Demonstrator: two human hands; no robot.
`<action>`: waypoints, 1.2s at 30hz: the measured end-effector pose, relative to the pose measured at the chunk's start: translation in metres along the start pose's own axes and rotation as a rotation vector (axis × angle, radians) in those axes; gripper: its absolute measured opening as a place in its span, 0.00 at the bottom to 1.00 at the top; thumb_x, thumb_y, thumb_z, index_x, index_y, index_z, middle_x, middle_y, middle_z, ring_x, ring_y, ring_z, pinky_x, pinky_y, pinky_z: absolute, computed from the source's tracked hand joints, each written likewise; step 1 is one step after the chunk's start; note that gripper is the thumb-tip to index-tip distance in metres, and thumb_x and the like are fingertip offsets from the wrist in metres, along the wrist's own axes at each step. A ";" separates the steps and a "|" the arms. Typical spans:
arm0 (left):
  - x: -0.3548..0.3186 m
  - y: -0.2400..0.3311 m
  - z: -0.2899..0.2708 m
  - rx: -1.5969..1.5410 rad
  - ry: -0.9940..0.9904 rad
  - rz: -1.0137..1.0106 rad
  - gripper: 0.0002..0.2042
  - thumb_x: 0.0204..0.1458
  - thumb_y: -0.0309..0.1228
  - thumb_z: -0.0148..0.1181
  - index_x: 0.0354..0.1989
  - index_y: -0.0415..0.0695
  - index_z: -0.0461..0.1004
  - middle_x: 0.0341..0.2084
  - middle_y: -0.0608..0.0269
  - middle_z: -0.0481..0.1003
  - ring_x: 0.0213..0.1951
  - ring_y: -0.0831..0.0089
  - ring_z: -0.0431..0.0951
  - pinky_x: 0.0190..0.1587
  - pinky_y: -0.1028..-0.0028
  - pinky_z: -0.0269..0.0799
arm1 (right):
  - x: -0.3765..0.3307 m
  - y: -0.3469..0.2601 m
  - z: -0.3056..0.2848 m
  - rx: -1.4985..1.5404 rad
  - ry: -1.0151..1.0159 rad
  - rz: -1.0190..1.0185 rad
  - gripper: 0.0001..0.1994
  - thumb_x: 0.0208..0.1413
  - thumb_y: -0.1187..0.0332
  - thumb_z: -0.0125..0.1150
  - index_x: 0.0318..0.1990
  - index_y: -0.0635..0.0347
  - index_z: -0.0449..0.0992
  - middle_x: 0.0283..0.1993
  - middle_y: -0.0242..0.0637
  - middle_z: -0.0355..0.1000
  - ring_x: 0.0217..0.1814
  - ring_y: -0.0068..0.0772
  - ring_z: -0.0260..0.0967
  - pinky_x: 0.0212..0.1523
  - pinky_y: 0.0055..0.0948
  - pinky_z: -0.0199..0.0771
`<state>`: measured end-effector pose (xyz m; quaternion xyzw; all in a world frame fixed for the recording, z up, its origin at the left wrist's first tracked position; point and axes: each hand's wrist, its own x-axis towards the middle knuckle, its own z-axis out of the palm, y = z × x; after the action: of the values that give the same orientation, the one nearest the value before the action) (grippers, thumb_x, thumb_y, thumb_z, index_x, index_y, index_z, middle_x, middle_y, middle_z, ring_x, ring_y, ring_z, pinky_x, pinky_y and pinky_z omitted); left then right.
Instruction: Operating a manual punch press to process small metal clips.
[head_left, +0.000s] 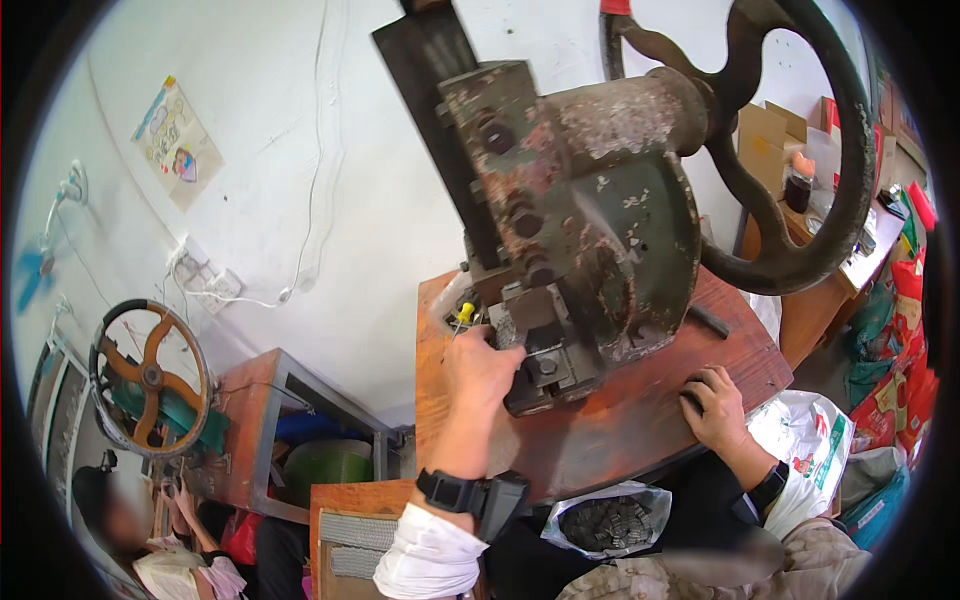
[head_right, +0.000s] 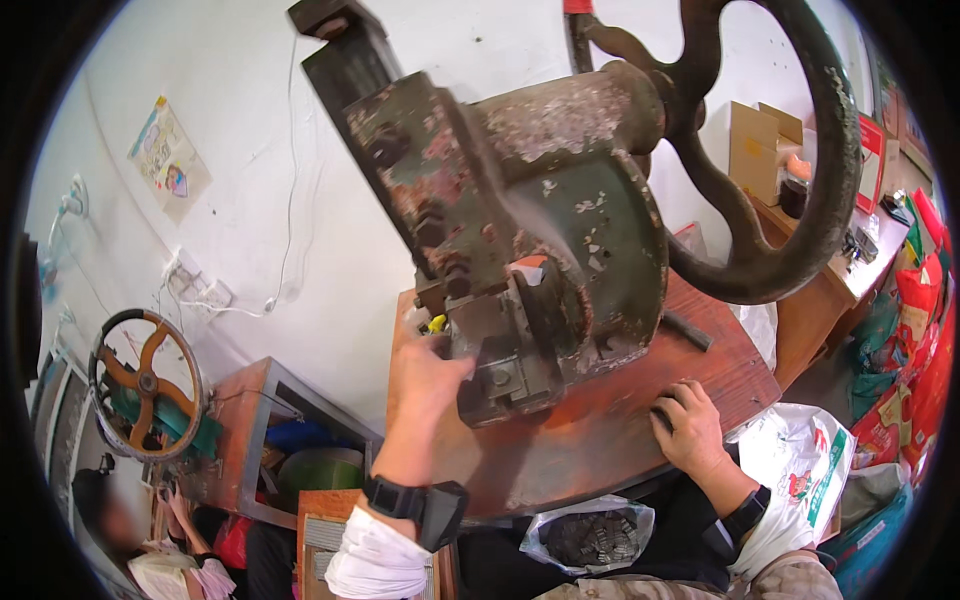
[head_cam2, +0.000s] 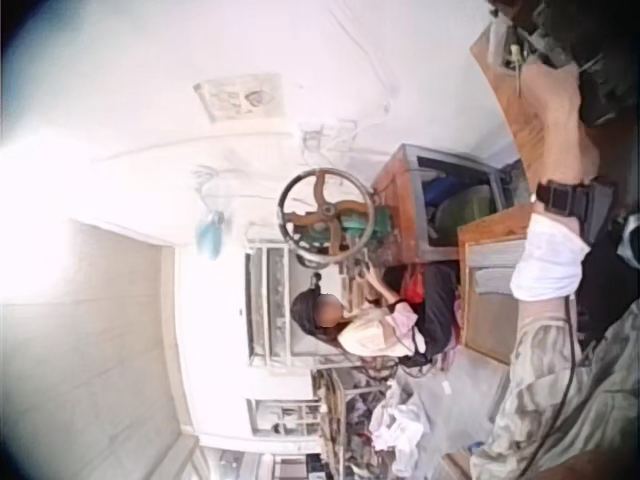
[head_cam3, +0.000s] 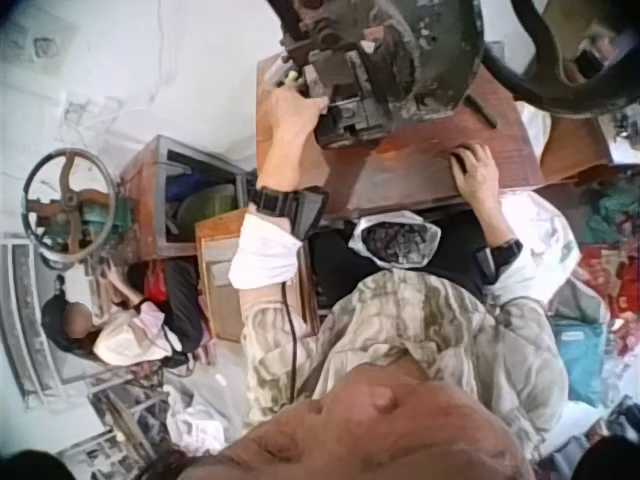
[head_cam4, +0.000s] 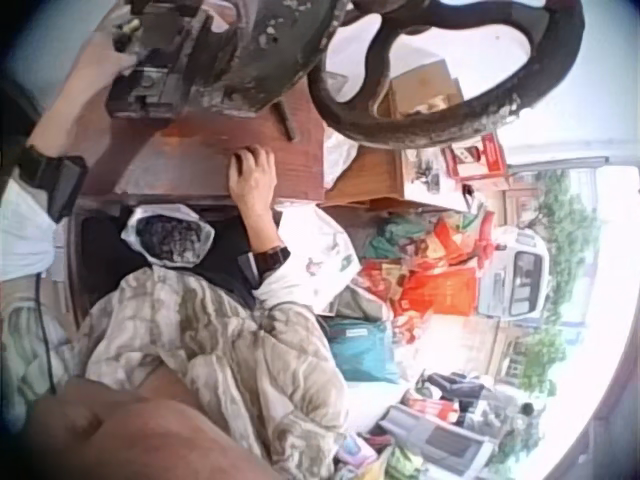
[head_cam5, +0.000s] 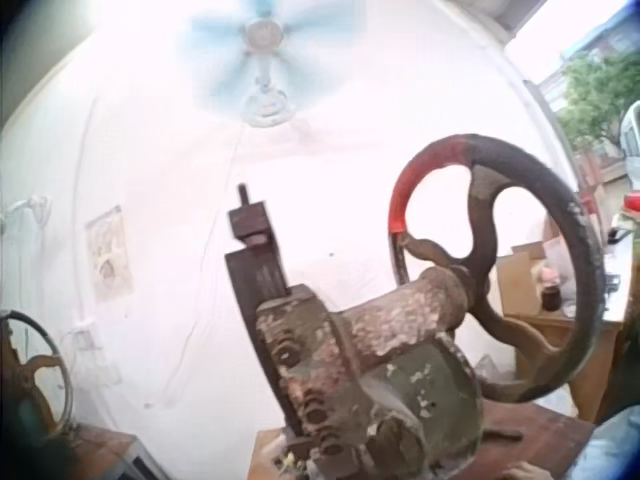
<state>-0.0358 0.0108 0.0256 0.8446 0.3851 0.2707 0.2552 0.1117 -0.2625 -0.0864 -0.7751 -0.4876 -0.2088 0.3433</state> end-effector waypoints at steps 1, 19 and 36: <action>0.003 0.008 0.012 0.003 -0.011 0.014 0.20 0.34 0.38 0.66 0.33 0.35 0.77 0.27 0.44 0.76 0.32 0.55 0.78 0.38 0.66 0.72 | -0.001 0.002 -0.001 -0.005 0.008 0.015 0.08 0.37 0.74 0.62 0.29 0.61 0.74 0.36 0.41 0.69 0.42 0.46 0.65 0.42 0.37 0.69; 0.005 -0.036 0.060 -0.025 0.054 0.190 0.16 0.49 0.22 0.50 0.49 0.41 0.69 0.43 0.47 0.71 0.49 0.55 0.69 0.52 0.67 0.62 | 0.076 -0.054 0.016 0.366 0.033 -0.208 0.16 0.41 0.69 0.65 0.38 0.65 0.72 0.42 0.47 0.67 0.44 0.50 0.64 0.44 0.41 0.67; 0.013 -0.040 0.053 -0.419 -0.087 0.222 0.15 0.47 0.23 0.51 0.46 0.44 0.72 0.44 0.50 0.72 0.52 0.52 0.64 0.55 0.62 0.58 | 0.153 -0.078 0.079 0.538 -0.231 0.210 0.37 0.28 0.61 0.74 0.50 0.68 0.67 0.46 0.52 0.69 0.49 0.49 0.67 0.51 0.36 0.66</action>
<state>-0.0143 0.0321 -0.0353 0.8211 0.2143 0.3345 0.4098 0.1080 -0.0884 -0.0133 -0.7213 -0.4783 0.0538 0.4981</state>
